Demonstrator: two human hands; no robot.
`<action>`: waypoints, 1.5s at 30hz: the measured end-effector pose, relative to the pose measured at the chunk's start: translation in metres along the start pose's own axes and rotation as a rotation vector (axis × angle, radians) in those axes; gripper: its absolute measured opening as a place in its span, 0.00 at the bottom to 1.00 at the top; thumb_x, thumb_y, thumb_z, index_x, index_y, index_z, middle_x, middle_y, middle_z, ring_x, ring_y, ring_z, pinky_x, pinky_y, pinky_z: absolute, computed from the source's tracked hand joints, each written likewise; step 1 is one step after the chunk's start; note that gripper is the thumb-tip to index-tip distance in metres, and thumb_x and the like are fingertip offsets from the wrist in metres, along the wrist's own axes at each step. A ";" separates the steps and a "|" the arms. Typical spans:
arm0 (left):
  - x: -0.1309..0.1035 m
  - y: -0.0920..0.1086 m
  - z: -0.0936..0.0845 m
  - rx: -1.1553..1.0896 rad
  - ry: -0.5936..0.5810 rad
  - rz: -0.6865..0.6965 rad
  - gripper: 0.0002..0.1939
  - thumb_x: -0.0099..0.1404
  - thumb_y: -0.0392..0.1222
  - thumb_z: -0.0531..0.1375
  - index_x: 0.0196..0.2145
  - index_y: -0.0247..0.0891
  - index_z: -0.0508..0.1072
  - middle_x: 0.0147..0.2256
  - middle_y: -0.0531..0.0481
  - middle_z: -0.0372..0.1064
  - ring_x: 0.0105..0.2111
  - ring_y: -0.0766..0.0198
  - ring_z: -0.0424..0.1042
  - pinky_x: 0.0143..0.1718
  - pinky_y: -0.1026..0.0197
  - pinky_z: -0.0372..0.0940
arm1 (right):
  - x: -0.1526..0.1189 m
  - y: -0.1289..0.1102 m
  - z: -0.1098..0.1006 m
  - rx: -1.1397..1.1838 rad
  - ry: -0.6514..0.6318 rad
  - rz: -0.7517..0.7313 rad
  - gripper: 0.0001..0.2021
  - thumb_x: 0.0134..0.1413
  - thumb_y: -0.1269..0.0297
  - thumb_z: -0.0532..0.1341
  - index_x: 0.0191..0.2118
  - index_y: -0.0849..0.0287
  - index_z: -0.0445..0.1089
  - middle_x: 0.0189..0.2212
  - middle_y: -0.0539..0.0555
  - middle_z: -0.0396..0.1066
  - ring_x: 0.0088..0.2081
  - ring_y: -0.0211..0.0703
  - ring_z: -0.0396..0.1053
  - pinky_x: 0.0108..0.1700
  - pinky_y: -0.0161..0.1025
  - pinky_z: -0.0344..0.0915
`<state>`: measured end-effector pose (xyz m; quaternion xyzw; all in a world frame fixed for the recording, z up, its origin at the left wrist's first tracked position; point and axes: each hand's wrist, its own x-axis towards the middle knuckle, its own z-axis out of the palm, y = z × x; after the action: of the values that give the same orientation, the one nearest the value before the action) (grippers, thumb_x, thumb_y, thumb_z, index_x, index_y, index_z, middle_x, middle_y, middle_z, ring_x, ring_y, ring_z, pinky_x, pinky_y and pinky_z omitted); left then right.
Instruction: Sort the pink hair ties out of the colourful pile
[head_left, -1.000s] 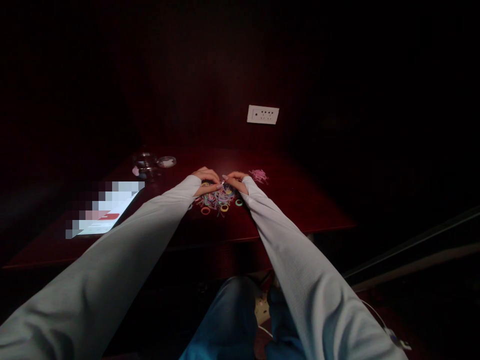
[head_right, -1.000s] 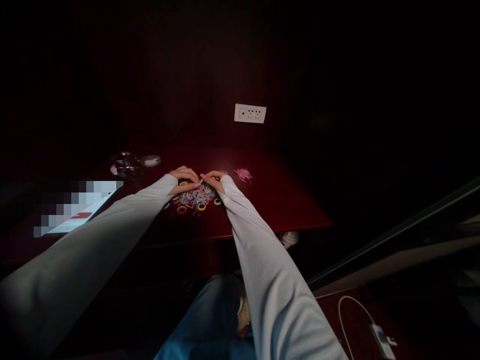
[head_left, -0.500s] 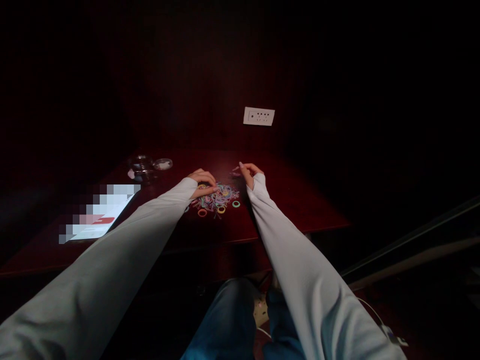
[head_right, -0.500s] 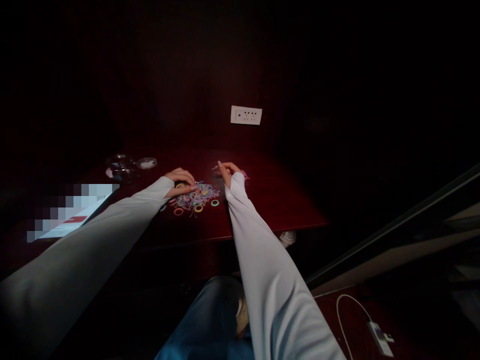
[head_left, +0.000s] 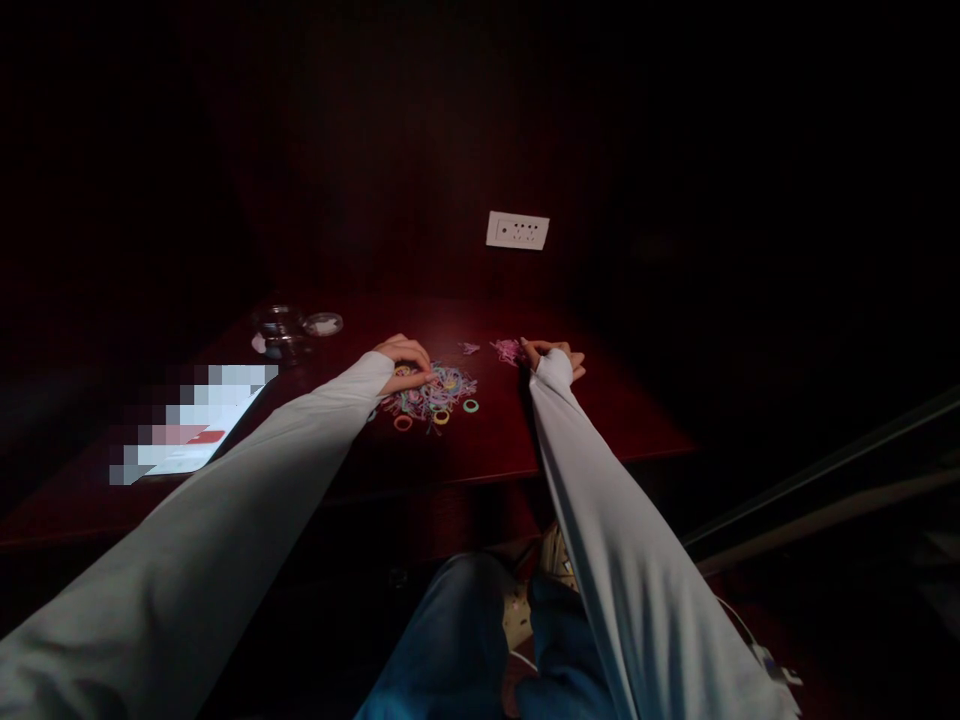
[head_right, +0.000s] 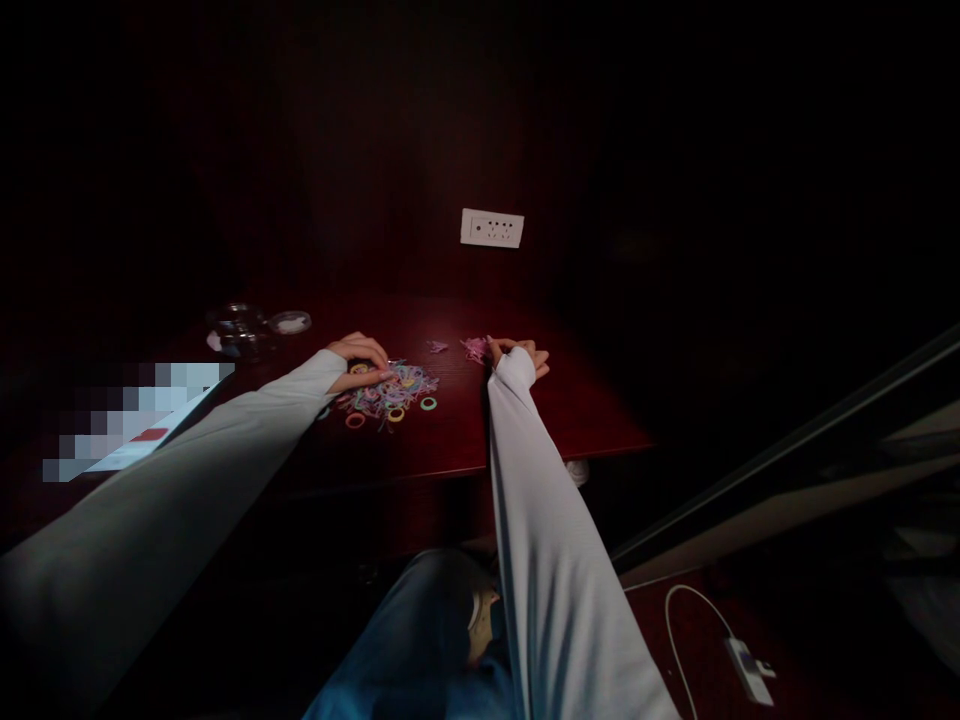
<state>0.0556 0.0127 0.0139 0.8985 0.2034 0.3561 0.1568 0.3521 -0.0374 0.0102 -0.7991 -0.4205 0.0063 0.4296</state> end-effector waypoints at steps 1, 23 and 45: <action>0.000 0.000 0.000 0.002 0.002 0.004 0.15 0.67 0.54 0.64 0.29 0.42 0.80 0.37 0.48 0.81 0.39 0.58 0.73 0.48 0.54 0.64 | -0.001 -0.001 0.000 -0.014 -0.007 0.000 0.20 0.62 0.44 0.61 0.40 0.53 0.83 0.49 0.60 0.70 0.52 0.57 0.54 0.54 0.52 0.48; 0.000 -0.009 -0.001 -0.003 0.013 -0.047 0.14 0.66 0.49 0.63 0.27 0.40 0.68 0.33 0.51 0.75 0.36 0.61 0.69 0.44 0.58 0.63 | 0.004 0.000 0.003 0.219 0.159 0.186 0.15 0.64 0.58 0.51 0.44 0.50 0.76 0.45 0.54 0.72 0.52 0.53 0.59 0.58 0.51 0.50; -0.005 -0.009 -0.006 0.108 -0.102 -0.035 0.18 0.68 0.57 0.61 0.45 0.42 0.78 0.44 0.48 0.77 0.42 0.56 0.71 0.49 0.55 0.62 | -0.046 -0.041 0.007 -0.044 -0.559 -0.983 0.28 0.53 0.42 0.70 0.56 0.50 0.75 0.50 0.56 0.77 0.51 0.53 0.70 0.56 0.48 0.63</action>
<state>0.0455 0.0188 0.0113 0.9190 0.2295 0.2954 0.1246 0.2922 -0.0522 0.0178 -0.4860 -0.8410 0.0080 0.2379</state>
